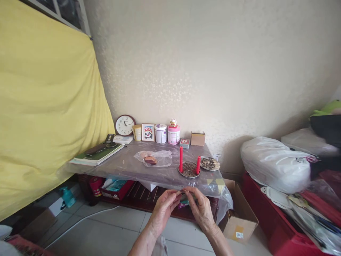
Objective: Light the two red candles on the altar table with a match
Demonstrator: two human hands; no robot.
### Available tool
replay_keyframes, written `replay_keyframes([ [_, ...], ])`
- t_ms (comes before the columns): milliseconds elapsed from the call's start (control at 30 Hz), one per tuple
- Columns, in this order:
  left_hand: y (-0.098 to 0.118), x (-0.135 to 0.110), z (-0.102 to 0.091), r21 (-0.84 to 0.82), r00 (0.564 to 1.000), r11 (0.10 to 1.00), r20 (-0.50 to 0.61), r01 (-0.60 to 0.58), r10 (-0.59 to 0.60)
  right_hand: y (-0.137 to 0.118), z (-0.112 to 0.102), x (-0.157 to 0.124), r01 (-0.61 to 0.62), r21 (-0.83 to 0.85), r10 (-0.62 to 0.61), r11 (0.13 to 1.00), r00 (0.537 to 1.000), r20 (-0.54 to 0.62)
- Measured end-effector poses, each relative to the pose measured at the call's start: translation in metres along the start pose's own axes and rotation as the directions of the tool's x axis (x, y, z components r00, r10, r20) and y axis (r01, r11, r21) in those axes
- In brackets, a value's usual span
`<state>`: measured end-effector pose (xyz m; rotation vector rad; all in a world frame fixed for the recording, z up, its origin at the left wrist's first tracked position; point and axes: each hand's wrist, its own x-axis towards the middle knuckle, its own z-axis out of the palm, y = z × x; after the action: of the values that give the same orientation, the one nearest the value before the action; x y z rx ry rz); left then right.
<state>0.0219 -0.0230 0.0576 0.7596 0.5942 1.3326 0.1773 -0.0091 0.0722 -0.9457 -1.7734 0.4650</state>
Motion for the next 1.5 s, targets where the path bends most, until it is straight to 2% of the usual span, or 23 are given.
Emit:
replay_keyframes([
  [167,0.005,-0.007,0.009,-0.043,1.000,0.999,-0.003,0.012,-0.012,-0.009,-0.001,-0.004,0.010,0.033,-0.008,0.999,0.999,-0.037],
  [400,0.005,-0.012,0.016,-0.056,1.000,0.998,0.006,-0.004,0.004,-0.009,-0.002,-0.011,0.046,0.028,-0.044,0.999,0.997,-0.057],
  [667,0.005,-0.016,0.019,-0.056,1.000,0.998,0.009,-0.019,0.019,-0.009,-0.003,-0.013,0.100,-0.053,-0.106,0.994,0.988,-0.110],
  [833,0.004,-0.015,0.020,-0.069,1.000,0.997,-0.025,-0.017,0.015,-0.017,-0.004,-0.014,0.154,-0.072,-0.164,0.985,0.971,-0.173],
  [933,0.004,-0.015,0.023,-0.078,1.000,0.997,-0.007,-0.023,0.022,-0.013,-0.002,-0.014,0.192,-0.093,-0.206,0.977,0.965,-0.163],
  [1067,0.002,-0.016,0.023,-0.072,1.000,0.997,0.004,-0.015,0.015,-0.012,-0.006,-0.011,0.185,-0.147,-0.210,0.972,0.961,-0.182],
  [1133,0.001,-0.015,0.021,-0.062,1.000,0.998,-0.017,-0.006,0.005,-0.020,-0.011,-0.010,0.186,-0.162,-0.221,0.969,0.947,-0.233],
  [1233,0.001,-0.013,0.023,-0.058,0.999,0.998,-0.041,-0.009,0.007,-0.031,-0.016,-0.012,0.253,-0.153,-0.288,0.955,0.913,-0.288],
  [1300,0.002,-0.013,0.027,-0.063,0.999,0.998,-0.033,-0.028,0.026,-0.024,-0.014,-0.014,0.277,-0.159,-0.309,0.948,0.922,-0.233],
  [1367,0.005,-0.014,0.032,-0.055,0.999,0.997,-0.022,-0.047,0.046,-0.005,-0.010,-0.014,0.191,-0.215,-0.224,0.958,0.964,-0.142],
  [1433,0.007,-0.016,0.035,-0.030,0.998,0.998,-0.007,-0.056,0.055,0.019,-0.007,-0.013,0.045,-0.258,-0.115,0.965,0.957,-0.265],
  [1500,0.007,-0.017,0.033,-0.001,0.999,0.999,-0.006,-0.048,0.048,0.037,-0.008,-0.011,-0.039,-0.250,-0.052,0.967,0.936,-0.348],
])
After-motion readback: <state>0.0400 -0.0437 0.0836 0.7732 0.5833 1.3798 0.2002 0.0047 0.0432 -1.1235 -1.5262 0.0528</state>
